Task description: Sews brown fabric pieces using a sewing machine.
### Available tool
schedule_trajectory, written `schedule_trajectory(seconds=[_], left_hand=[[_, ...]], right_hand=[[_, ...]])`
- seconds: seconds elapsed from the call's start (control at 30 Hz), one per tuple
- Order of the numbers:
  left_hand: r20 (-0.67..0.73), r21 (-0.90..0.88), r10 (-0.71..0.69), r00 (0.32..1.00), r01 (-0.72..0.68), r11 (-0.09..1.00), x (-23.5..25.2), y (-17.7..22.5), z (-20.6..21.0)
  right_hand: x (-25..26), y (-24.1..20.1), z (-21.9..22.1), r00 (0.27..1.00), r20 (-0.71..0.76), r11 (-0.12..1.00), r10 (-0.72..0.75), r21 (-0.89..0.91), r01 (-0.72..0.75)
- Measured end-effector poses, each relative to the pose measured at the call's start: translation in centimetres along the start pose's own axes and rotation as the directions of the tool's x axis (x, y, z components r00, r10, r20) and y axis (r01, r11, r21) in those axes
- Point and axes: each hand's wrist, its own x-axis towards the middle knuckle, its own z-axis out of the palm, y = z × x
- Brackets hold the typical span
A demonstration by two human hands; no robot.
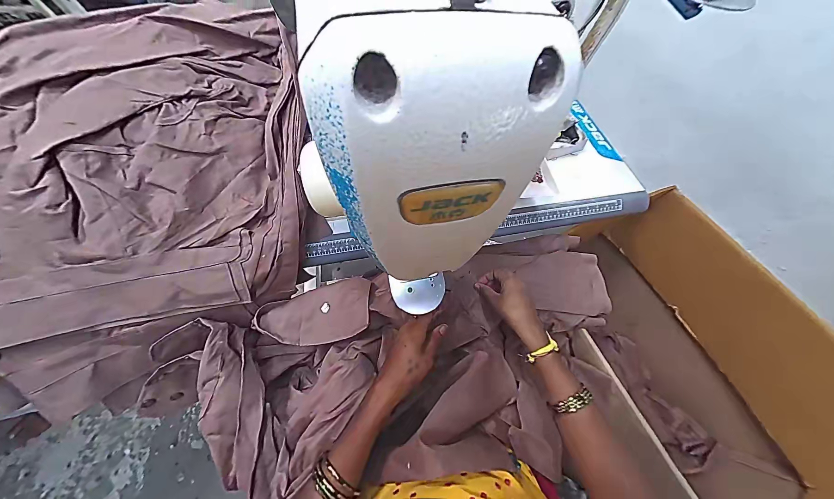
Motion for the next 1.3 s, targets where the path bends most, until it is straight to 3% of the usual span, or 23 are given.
schedule_trajectory(seconds=[0.1, 0.2, 0.3, 0.37, 0.43, 0.53, 0.63, 0.73, 0.87, 0.97, 1.07, 1.17, 1.3], left_hand=[[-0.095, -0.015, 0.040, 0.995, -0.042, 0.999, 0.2, 0.1, 0.4], [-0.183, -0.139, 0.168, 0.969, -0.195, 0.971, -0.3, 0.3, 0.5], [-0.213, -0.530, 0.156, 0.965, -0.248, 0.811, -2.7, 3.5, -0.5], [-0.184, -0.670, 0.129, 0.974, -0.221, 0.709, -4.8, 5.4, -2.5], [-0.288, -0.540, 0.104, 0.952, -0.251, 0.803, -6.1, 5.5, -5.2], [-0.412, -0.085, 0.153, 0.898, -0.205, 0.975, -6.3, 3.6, -8.8], [-0.417, 0.090, 0.168, 0.893, -0.143, 0.986, -6.1, 2.7, -9.0], [-0.386, 0.079, 0.184, 0.904, -0.166, 0.983, -6.2, 2.8, -8.8], [-0.313, -0.055, 0.163, 0.935, -0.190, 0.980, -6.6, 2.8, -9.9], [-0.204, -0.214, 0.064, 0.977, -0.108, 0.971, -5.4, 3.7, -10.9], [-0.125, -0.326, -0.001, 0.992, -0.040, 0.944, -3.8, 4.7, -11.6], [-0.114, -0.313, -0.029, 0.993, -0.008, 0.950, -2.8, 5.4, -12.0], [-0.144, -0.213, -0.047, 0.988, 0.015, 0.977, -1.2, 5.8, -12.9]], right_hand=[[-1.9, -2.0, -2.7, 0.981, 0.023, 0.979, -0.195, 0.071, 0.193], [-5.2, -5.1, -5.7, 0.894, 0.011, 0.871, -0.448, 0.230, 0.434], [-7.6, -7.6, -7.9, 0.832, -0.132, 0.762, -0.539, 0.346, 0.548], [-7.9, -8.4, -8.0, 0.824, -0.181, 0.724, -0.538, 0.403, 0.561], [-8.2, -8.8, -6.9, 0.847, -0.066, 0.727, -0.528, 0.480, 0.491], [-7.5, -9.9, -5.2, 0.852, 0.110, 0.773, -0.511, 0.492, 0.400], [-4.1, -11.2, -3.9, 0.825, -0.094, 0.728, -0.557, 0.422, 0.540], [-1.7, -13.0, -3.0, 0.846, -0.147, 0.733, -0.513, 0.438, 0.521], [-1.7, -14.8, -4.3, 0.918, 0.026, 0.817, -0.395, 0.467, 0.338], [-1.8, -13.3, -4.3, 0.880, -0.024, 0.778, -0.474, 0.457, 0.432], [-3.1, -11.5, -5.0, 0.862, 0.036, 0.788, -0.506, 0.425, 0.445], [-5.3, -10.9, -4.8, 0.892, 0.117, 0.792, -0.437, 0.520, 0.320], [-5.4, -11.2, -3.9, 0.919, 0.034, 0.733, -0.394, 0.615, 0.291]])
